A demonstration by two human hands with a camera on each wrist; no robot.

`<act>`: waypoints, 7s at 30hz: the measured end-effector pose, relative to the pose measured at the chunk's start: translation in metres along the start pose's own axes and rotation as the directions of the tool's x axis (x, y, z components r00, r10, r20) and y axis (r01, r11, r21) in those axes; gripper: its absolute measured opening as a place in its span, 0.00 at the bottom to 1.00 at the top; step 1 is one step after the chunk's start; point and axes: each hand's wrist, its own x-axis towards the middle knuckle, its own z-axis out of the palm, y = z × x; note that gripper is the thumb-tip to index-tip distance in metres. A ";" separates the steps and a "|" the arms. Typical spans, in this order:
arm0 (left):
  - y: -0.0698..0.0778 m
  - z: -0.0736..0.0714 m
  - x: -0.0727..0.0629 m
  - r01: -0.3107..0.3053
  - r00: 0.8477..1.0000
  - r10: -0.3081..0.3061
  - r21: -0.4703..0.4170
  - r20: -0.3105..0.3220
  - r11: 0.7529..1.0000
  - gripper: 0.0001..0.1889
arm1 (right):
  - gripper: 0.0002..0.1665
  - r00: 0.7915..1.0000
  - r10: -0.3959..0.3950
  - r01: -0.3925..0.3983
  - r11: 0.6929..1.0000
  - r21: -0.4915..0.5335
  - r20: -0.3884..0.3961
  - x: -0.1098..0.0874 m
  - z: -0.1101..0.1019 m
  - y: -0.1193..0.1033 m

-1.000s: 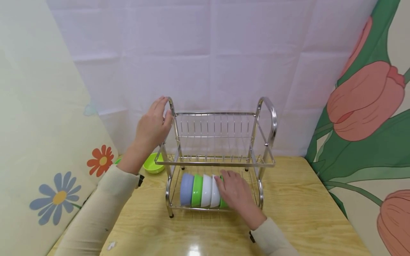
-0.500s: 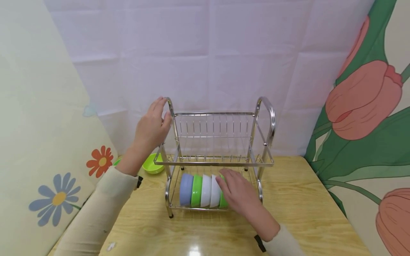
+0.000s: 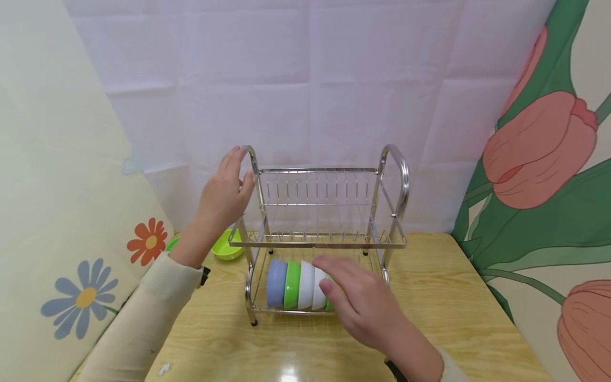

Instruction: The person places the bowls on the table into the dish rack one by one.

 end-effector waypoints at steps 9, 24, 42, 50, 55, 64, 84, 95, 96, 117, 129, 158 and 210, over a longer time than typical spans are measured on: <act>-0.001 -0.002 -0.007 -0.007 1.000 0.008 -0.020 0.021 1.000 0.32 | 0.26 0.951 -0.208 0.221 0.975 0.033 -0.230 0.026 -0.033 0.011; -0.023 -0.015 -0.018 -0.087 0.987 0.103 -0.129 0.123 0.988 0.34 | 0.23 0.983 0.037 -0.068 0.984 -0.168 -0.179 0.076 -0.090 0.101; -0.108 0.008 -0.056 -0.048 0.980 0.070 -0.124 0.187 0.991 0.33 | 0.29 0.984 0.156 -0.166 0.978 -0.126 -0.085 0.081 -0.078 0.146; -0.144 0.037 -0.071 0.103 0.959 -0.077 -0.083 0.274 0.991 0.34 | 0.27 0.972 0.174 -0.192 0.976 -0.105 -0.156 0.080 -0.069 0.145; -0.159 0.053 -0.080 0.163 0.939 -0.139 -0.053 0.315 0.985 0.35 | 0.25 0.962 0.149 -0.175 0.979 -0.101 -0.228 0.078 -0.062 0.149; -0.179 0.075 -0.094 0.255 0.897 -0.225 -0.028 0.381 0.967 0.36 | 0.24 0.951 0.117 -0.152 0.983 -0.105 -0.285 0.080 -0.058 0.152; -0.200 0.116 -0.117 0.317 0.841 -0.321 0.085 0.436 0.945 0.44 | 0.21 0.949 0.103 -0.137 0.986 -0.098 -0.299 0.081 -0.058 0.156; -0.207 0.125 -0.123 0.391 0.790 -0.393 0.106 0.471 0.914 0.58 | 0.22 0.946 0.107 -0.136 0.988 -0.078 -0.306 0.081 -0.059 0.157; -0.207 0.126 -0.123 0.401 0.783 -0.401 0.106 0.475 0.910 0.59 | 0.22 0.945 0.105 -0.136 0.987 -0.080 -0.308 0.081 -0.059 0.157; -0.219 0.149 -0.128 0.506 0.735 -0.484 0.091 0.474 0.858 0.68 | 0.21 0.936 0.123 -0.143 0.989 -0.038 -0.330 0.078 -0.053 0.154; -0.215 0.152 -0.125 0.549 0.716 -0.503 0.055 0.485 0.834 0.64 | 0.22 0.945 0.136 -0.154 0.987 -0.039 -0.296 0.077 -0.053 0.156; -0.204 0.157 -0.122 0.521 0.746 -0.455 -0.001 0.486 0.854 0.63 | 0.24 0.950 0.155 -0.177 0.983 -0.057 -0.271 0.078 -0.054 0.153; -0.154 0.036 -0.137 0.225 0.912 -0.183 -0.075 0.367 0.972 0.62 | 0.24 0.947 0.179 -0.195 0.980 -0.034 -0.267 0.077 -0.055 0.151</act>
